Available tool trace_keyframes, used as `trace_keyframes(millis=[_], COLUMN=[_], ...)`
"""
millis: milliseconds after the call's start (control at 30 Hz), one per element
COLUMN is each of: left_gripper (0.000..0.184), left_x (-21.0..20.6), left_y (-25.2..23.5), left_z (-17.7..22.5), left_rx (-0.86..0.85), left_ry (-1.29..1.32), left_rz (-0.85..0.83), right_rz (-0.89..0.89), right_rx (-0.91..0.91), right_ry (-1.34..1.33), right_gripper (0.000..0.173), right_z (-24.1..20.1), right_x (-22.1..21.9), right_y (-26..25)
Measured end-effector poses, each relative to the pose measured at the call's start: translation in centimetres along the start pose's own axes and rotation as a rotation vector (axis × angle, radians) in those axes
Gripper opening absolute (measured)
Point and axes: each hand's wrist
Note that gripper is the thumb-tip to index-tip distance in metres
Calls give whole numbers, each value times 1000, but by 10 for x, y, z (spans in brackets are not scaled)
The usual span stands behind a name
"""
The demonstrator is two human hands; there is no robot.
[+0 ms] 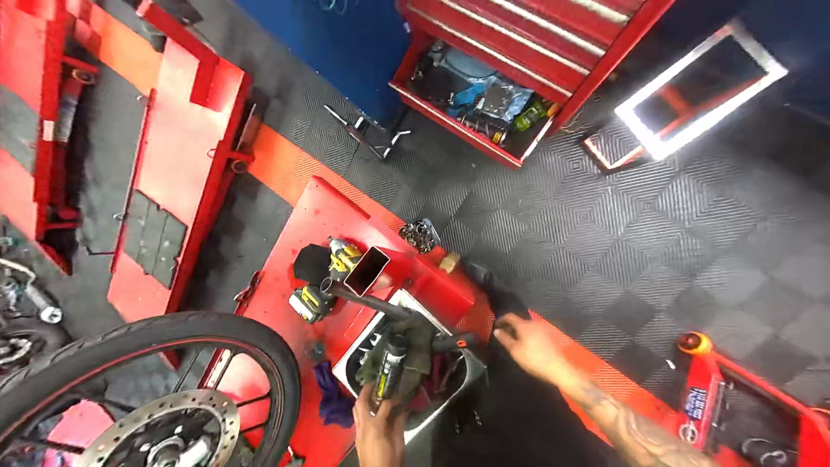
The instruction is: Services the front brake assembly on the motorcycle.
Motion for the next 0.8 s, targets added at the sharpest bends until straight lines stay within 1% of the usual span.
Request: trace_keyframes(millis=[67,100,200,267,400,467,533,600,633,700,767,800], left_gripper=[17,18,24,27,28,28,24,19,17,16,18,19], left_x=[-7,-10,-19,-21,-7,5,17,29,33,40,44,45], left_y=[-12,-19,-46,-63,-70,-60,-33,-3,12,42,66,77], left_z=[1,2,2,-2,-15,-20,-25,-26,-26,-22,-16,-13], left_rx=[19,31,89,97,17,6,11,33,57,132,199,236], left_ry=[55,76,61,26,31,89,208,380,485,695,866,929], left_rz=[-13,-73,-365,-487,-579,-567,-439,-219,-95,151,389,490], right_rz=[34,38,1,9,27,64,100,180,244,309,259,214], right_rx=[14,18,69,115,98,90,85,116,172,365,613,705], right_ry=[-39,-50,-34,-14,41,74,117,173,214,284,333,342], right_gripper=[34,34,37,37,38,36,34,33,32,32,32,31], right_z=[-1,-1,-6,-5,-1,0,0,-10,-22,-56,-97,-116], right_x=[-11,-18,-29,-31,-11,8,26,41,43,34,8,-8], right_y=[-5,-5,-4,-2,7,9,14,22,28,43,53,53])
Point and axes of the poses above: each hand's wrist, its own y-axis away from the middle knuckle, its own x-axis out of the back of the hand, z = x × y, and after that the axes turned 2 degrees about z, right-handed
